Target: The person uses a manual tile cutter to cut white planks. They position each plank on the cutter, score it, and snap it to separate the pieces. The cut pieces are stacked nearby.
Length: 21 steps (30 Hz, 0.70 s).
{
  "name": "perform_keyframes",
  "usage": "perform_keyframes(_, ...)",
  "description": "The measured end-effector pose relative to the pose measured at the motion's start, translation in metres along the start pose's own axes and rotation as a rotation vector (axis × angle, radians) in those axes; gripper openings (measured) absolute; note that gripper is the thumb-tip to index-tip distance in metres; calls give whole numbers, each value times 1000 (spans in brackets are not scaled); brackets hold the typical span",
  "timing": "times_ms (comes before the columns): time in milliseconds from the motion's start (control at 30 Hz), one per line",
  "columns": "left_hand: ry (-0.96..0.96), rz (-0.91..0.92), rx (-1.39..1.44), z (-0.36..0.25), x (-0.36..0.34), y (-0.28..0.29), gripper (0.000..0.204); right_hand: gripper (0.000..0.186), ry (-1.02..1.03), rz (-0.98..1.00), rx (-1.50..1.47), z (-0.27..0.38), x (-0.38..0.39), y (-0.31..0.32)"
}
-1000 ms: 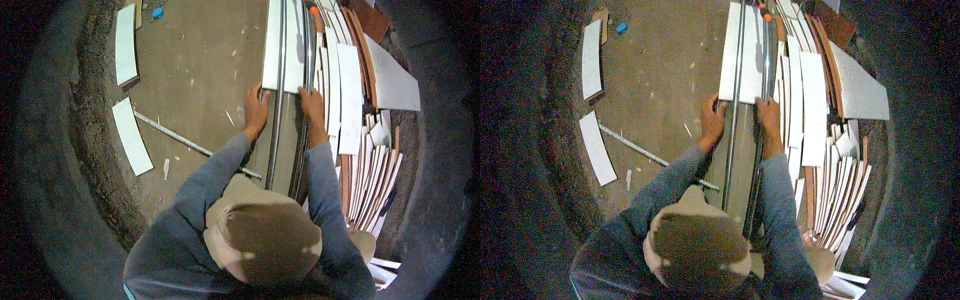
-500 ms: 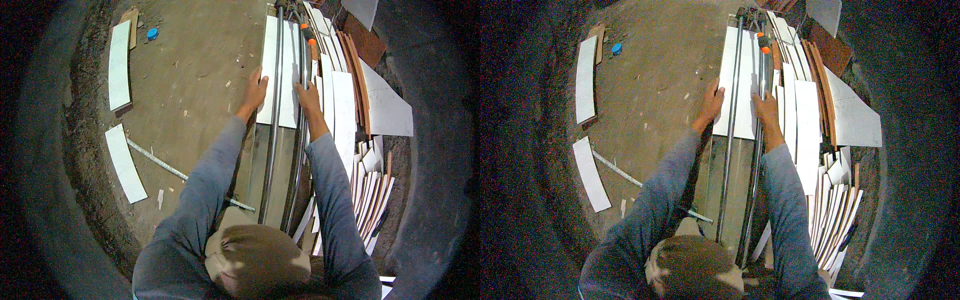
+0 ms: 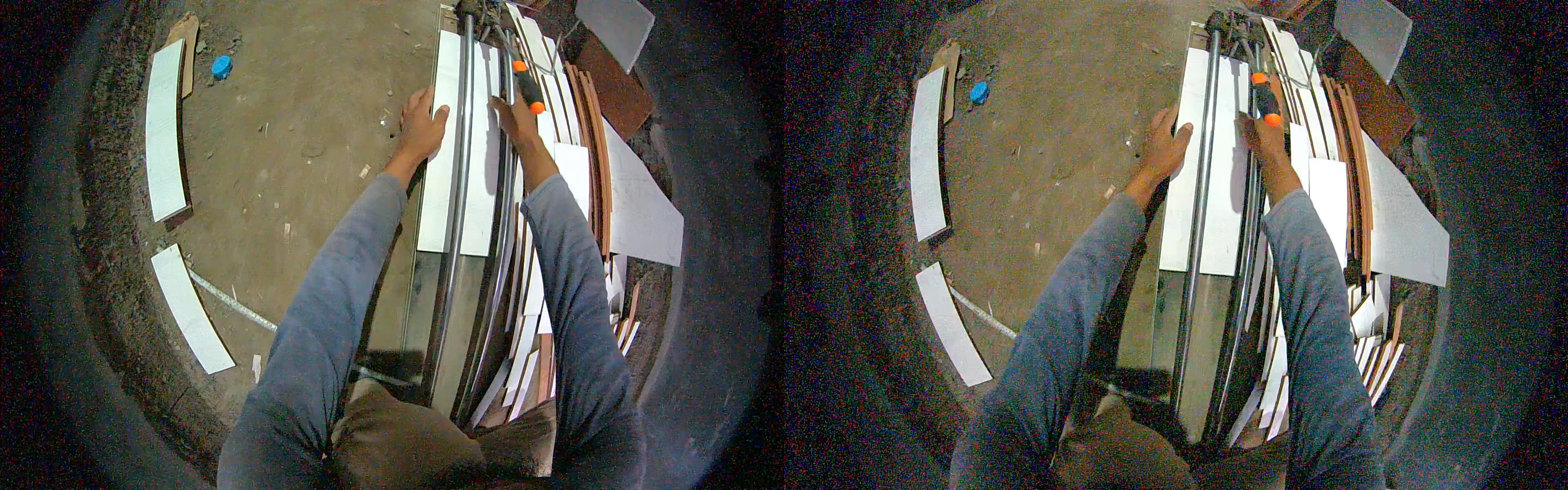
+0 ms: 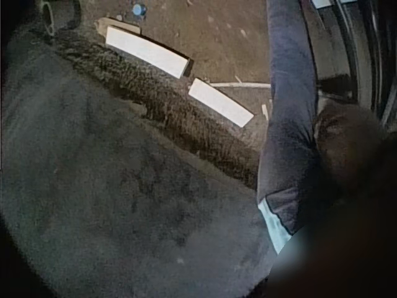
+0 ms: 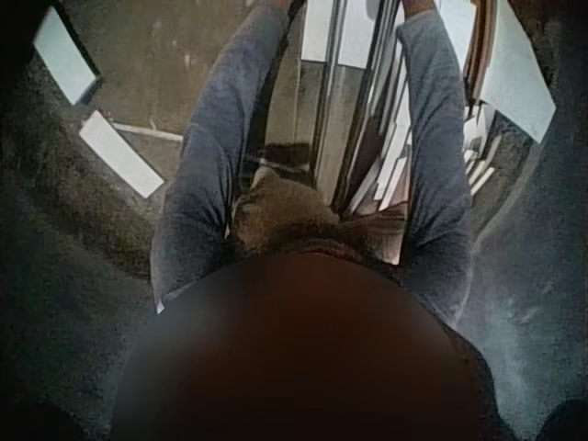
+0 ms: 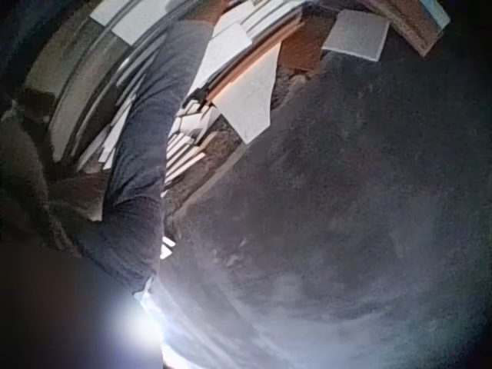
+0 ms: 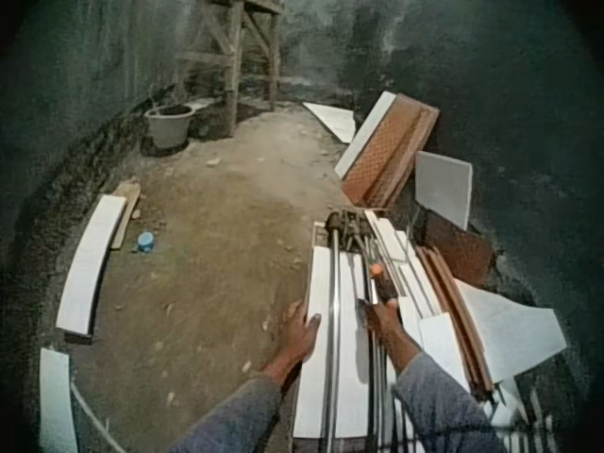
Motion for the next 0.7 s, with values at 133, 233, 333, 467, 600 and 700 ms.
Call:
perform_keyframes(133,2,15,21,3,-29,-3,59,78,20,49,-257,-22,-42,-3)
perform_keyframes(233,-14,-45,43,2,-40,-6,55,89,228,15,-165,-12,-51,1)
perform_keyframes(333,4,-106,-4,4,-37,-9,52,93,281,-36,-97,2,-45,3)
perform_keyframes(467,24,-90,28,5,-34,-9,51,94,188,-73,-80,4,-37,7)
perform_keyframes(600,41,-42,22,4,-35,-10,51,65,309,-134,-31,0,-49,11)
perform_keyframes(700,58,-26,12,4,-35,-10,51,61,343,-163,5,-15,-65,8)
Point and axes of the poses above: each hand's wrist, its own x-axis away from the middle knuckle, its own y-axis out of the back of the hand, z = x × y, the point moved 9 cm from there along -x, towards the middle knuckle
